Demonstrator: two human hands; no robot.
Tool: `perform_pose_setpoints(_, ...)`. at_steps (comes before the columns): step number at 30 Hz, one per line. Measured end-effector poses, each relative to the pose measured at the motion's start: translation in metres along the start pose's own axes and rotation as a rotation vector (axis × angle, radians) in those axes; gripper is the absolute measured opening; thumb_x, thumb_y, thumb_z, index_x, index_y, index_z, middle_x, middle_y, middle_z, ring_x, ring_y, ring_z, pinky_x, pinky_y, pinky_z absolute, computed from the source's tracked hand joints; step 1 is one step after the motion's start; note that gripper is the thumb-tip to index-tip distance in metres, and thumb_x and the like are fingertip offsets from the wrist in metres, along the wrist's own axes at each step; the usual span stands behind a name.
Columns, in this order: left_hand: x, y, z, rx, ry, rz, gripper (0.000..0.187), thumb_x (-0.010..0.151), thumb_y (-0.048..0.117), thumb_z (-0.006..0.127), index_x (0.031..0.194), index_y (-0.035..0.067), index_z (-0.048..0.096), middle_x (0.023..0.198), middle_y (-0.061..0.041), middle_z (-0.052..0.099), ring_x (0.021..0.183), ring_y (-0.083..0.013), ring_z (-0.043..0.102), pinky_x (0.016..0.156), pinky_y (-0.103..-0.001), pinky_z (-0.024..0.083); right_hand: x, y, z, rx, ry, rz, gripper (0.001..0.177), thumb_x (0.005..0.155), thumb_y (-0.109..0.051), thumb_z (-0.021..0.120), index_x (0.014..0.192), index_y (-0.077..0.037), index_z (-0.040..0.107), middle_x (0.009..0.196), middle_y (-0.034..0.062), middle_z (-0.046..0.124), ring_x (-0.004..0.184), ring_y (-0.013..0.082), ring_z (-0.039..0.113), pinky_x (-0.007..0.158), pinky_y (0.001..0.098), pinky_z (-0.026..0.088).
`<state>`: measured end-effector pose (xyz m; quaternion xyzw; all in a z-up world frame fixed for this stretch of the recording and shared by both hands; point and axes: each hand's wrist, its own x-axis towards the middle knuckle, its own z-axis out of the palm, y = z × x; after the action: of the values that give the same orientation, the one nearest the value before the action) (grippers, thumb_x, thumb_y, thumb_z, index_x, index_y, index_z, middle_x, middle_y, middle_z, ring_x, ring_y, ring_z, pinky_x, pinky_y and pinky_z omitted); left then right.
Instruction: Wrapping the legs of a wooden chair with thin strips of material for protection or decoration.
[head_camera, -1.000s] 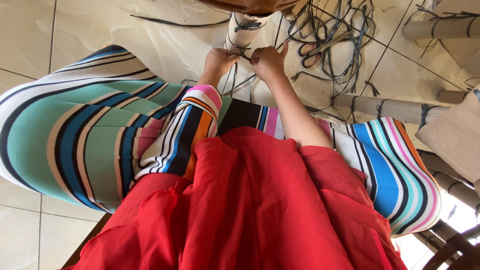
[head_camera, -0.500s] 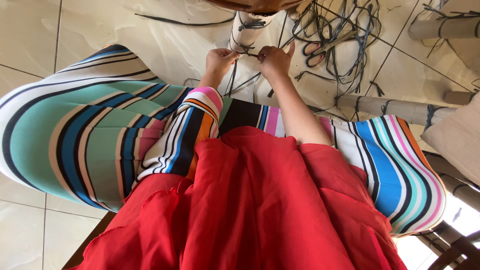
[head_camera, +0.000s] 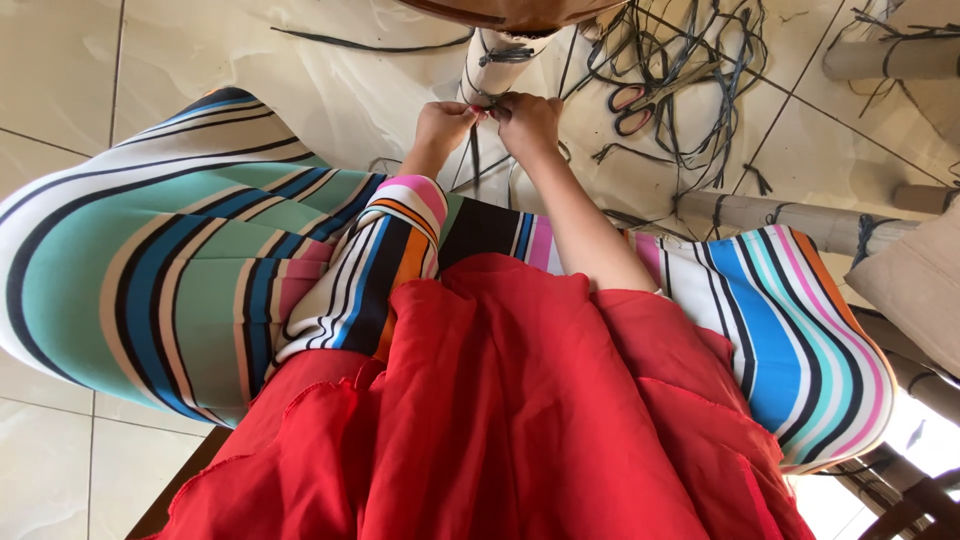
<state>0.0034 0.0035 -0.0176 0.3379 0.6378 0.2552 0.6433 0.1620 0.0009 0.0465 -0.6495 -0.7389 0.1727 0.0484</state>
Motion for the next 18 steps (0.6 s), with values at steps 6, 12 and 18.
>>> perform_pose_setpoints(6, -0.001, -0.003, 0.001, 0.123, 0.094, -0.058, 0.015, 0.090, 0.027, 0.077, 0.085, 0.016, 0.086, 0.057, 0.006, 0.060, 0.049, -0.0067, 0.042, 0.051, -0.023, 0.042, 0.007, -0.002, -0.001, 0.022, 0.061, 0.094, 0.025, 0.091, -0.018, 0.059, 0.085, -0.019, 0.083, 0.091, -0.0040, 0.080, 0.071, 0.0226, 0.064, 0.082, 0.0354, 0.035)
perform_pose_setpoints(12, 0.005, -0.020, 0.000, 0.135, 0.117, 0.056, 0.020, 0.081, 0.031, 0.086, 0.092, 0.015, 0.086, 0.064, 0.006, 0.069, 0.055, -0.0066, 0.051, 0.055, -0.023, 0.045, 0.011, 0.008, -0.016, 0.790, -0.417, 0.621, 0.018, 0.080, 0.011, 0.061, 0.092, 0.003, 0.072, 0.070, 0.0169, 0.075, 0.049, 0.0189, 0.070, 0.046, 0.0229, 0.057)
perform_pose_setpoints(18, 0.036, -0.064, 0.023, -0.150, 0.157, -0.106, 0.031, 0.077, 0.034, 0.092, 0.104, 0.021, 0.083, 0.084, -0.001, 0.080, 0.076, -0.0084, 0.062, 0.070, -0.021, 0.048, -0.015, 0.009, 0.017, 1.479, -0.606, 0.955, 0.020, 0.099, -0.010, 0.063, 0.116, -0.017, 0.054, 0.102, 0.0134, 0.076, 0.084, 0.0276, 0.078, 0.057, 0.0185, 0.058)
